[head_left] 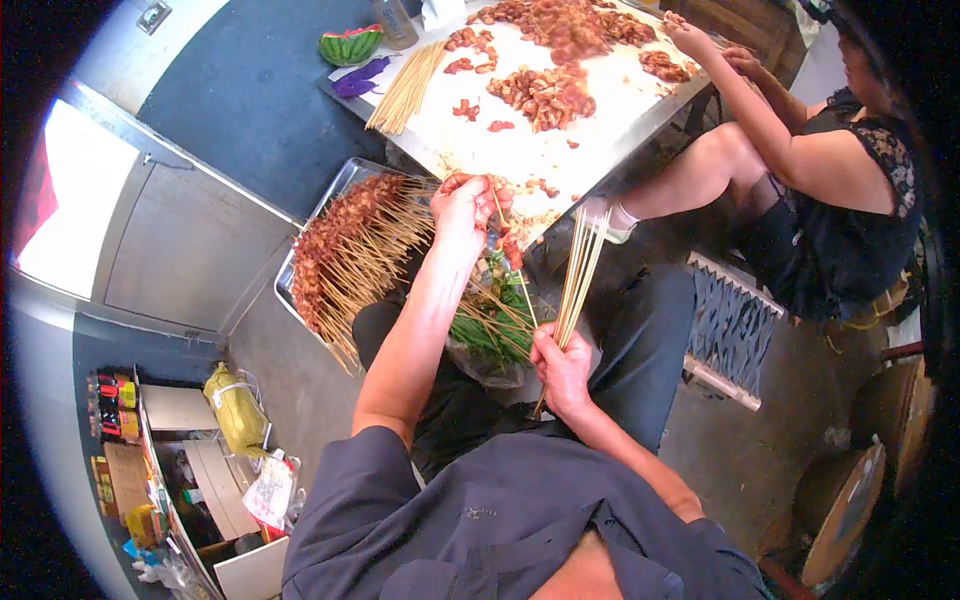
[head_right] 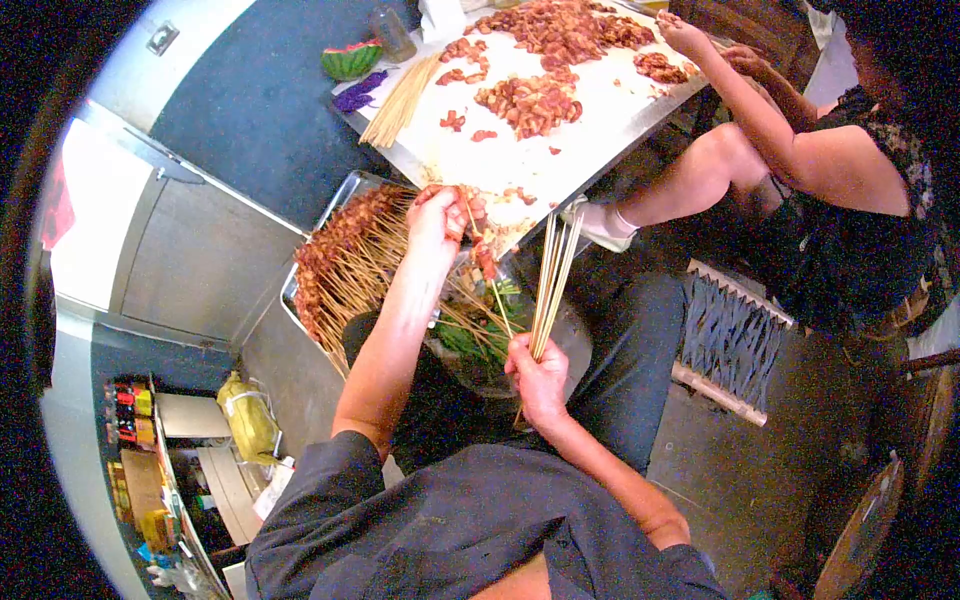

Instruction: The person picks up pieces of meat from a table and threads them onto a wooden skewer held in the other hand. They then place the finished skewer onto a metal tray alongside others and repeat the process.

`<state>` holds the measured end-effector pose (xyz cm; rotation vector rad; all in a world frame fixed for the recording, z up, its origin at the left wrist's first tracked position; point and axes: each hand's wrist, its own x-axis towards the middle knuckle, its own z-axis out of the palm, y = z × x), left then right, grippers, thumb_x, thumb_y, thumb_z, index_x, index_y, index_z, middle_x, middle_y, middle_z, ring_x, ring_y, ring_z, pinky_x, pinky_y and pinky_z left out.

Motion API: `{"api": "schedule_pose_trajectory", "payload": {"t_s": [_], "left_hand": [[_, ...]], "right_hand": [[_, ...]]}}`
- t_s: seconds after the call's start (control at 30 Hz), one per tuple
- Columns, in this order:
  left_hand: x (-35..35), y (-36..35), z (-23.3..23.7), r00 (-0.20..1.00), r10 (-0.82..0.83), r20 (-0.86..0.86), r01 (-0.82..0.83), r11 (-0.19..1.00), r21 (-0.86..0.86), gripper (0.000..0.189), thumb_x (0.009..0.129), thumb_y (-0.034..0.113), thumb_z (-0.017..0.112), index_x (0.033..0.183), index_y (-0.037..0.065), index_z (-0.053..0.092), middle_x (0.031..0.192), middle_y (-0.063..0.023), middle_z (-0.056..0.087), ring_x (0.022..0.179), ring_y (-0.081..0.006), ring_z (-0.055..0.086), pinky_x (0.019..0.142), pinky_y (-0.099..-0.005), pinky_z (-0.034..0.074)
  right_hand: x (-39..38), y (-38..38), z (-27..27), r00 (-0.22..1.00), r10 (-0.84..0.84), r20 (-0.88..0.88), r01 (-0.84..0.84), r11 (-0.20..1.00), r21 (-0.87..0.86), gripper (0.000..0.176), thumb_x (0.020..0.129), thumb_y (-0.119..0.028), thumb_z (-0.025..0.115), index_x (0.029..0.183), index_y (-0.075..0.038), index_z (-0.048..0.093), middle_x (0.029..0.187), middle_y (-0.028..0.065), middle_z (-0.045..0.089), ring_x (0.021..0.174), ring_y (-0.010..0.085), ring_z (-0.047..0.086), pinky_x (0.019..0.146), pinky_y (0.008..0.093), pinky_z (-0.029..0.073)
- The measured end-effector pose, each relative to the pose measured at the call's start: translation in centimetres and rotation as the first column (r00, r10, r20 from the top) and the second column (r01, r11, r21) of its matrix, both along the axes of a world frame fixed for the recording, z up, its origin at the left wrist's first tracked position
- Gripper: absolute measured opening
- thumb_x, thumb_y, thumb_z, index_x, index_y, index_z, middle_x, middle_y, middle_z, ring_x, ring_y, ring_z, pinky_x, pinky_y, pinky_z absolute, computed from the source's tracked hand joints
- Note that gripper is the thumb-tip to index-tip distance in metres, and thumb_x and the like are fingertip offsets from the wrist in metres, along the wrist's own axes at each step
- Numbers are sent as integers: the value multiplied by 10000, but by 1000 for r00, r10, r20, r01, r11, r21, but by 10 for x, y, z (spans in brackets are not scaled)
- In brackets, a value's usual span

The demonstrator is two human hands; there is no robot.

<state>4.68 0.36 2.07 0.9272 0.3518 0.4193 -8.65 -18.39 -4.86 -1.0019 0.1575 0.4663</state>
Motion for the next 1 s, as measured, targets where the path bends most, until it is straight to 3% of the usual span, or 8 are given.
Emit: {"api": "schedule_pose_trajectory", "payload": {"t_s": [0.1,0.17,0.4,0.67,0.8,0.83,0.93,1.0], "left_hand": [[0,1,-4,1000,-20,-17,20,1000,2,197,779,-56,487,639,73,437,513,-34,430,425,-129,427,592,-432,547],[-3,1,-7,999,-40,34,42,997,-69,192,773,-67,535,661,58,441,600,-70,536,446,-120,475,496,-323,525],[-8,0,-8,999,-34,-30,31,994,-108,216,764,-51,549,645,78,422,609,-80,547,426,-105,441,465,-316,504],[-26,-9,-3,980,-119,-160,126,992,31,139,761,-31,545,701,67,468,616,-111,562,540,-191,606,420,-306,484],[-20,2,-16,976,-218,22,219,970,-108,99,799,-15,501,725,51,492,617,-93,541,693,-279,648,465,-396,504],[-24,9,-9,901,-420,104,431,894,-121,110,858,36,428,771,36,495,751,-159,602,809,-337,637,582,-446,530],[-16,9,2,969,-244,35,244,931,-272,151,896,80,373,832,29,499,908,-218,613,889,-376,615,726,-493,524],[-8,21,-4,958,-273,86,286,890,-355,133,899,57,359,917,40,489,998,-247,591,913,-399,604,805,-527,499]], "right_hand": [[-3,1,0,1000,2,-15,-2,1000,-24,65,856,-111,573,807,-76,549,572,-1,521,420,39,397,357,184,284],[-6,1,-1,1000,6,-17,-6,999,-43,65,853,-107,571,802,-75,547,570,3,521,416,39,393,357,186,283],[-6,4,5,1000,-2,-27,3,1000,21,62,858,-93,556,806,-70,530,569,12,508,397,45,364,346,190,263],[-7,6,10,998,21,-59,-20,999,27,61,866,-102,556,831,-73,514,573,11,496,399,46,348,350,190,247],[5,4,12,1000,7,-7,-6,998,69,68,857,-117,570,817,-74,537,573,10,515,404,44,376,348,186,273],[7,4,12,1000,-5,20,4,997,73,71,858,-121,572,817,-76,535,574,9,515,405,43,375,349,185,272],[3,3,15,1000,26,6,-26,999,27,54,867,-106,557,841,-79,517,585,6,500,408,43,348,356,193,248],[0,3,11,999,44,25,-45,999,18,52,867,-104,556,841,-80,518,585,6,501,407,43,346,354,193,247]]}}
